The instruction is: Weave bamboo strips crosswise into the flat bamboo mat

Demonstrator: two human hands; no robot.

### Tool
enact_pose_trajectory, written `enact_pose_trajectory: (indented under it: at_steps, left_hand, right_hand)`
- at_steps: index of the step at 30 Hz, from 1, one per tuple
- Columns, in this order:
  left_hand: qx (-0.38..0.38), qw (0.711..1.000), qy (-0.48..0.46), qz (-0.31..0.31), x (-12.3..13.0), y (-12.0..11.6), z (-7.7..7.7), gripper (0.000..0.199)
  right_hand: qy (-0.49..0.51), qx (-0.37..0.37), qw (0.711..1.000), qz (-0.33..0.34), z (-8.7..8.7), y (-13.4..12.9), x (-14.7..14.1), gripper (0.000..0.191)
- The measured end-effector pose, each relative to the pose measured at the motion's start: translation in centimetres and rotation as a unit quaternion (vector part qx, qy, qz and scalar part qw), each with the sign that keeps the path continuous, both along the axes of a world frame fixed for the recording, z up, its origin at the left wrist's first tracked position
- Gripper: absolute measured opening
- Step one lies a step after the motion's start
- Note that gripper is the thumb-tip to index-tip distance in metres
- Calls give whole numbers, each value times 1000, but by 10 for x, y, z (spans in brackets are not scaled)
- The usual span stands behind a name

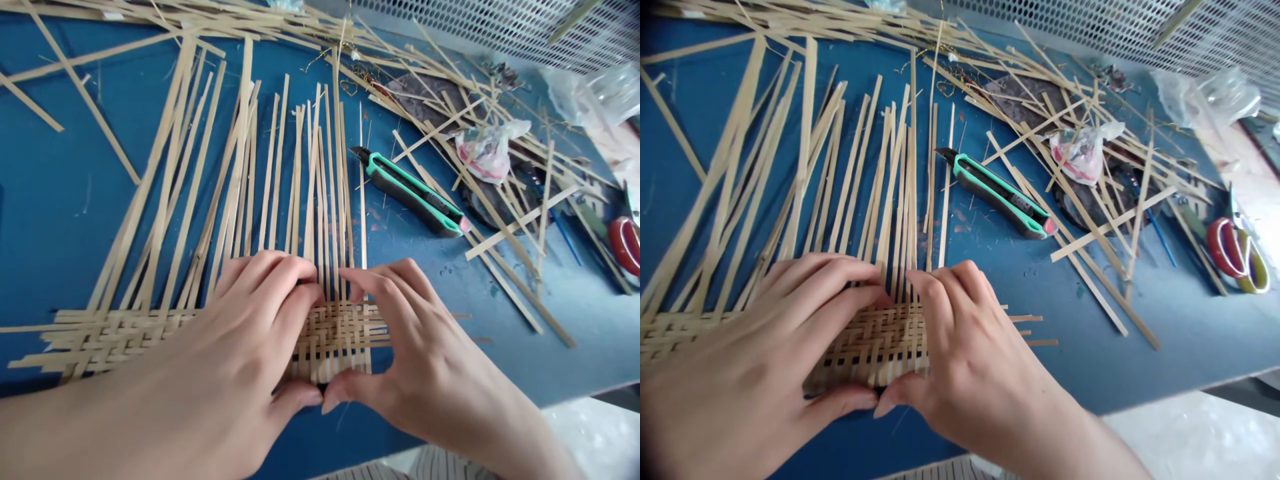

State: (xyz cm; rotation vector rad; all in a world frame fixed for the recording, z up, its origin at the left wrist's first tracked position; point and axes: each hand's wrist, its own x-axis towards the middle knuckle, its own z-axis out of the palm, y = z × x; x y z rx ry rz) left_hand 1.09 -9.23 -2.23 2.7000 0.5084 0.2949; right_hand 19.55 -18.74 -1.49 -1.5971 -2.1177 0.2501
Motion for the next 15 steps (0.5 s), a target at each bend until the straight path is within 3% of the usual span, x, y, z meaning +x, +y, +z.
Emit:
enact_pose_trajectory:
  at_steps: [15]
  left_hand:
    - [-20,1000,-1,-4,1,0,-3,39]
  right_hand:
    - [18,-34,999,-2,-2,0,0,53]
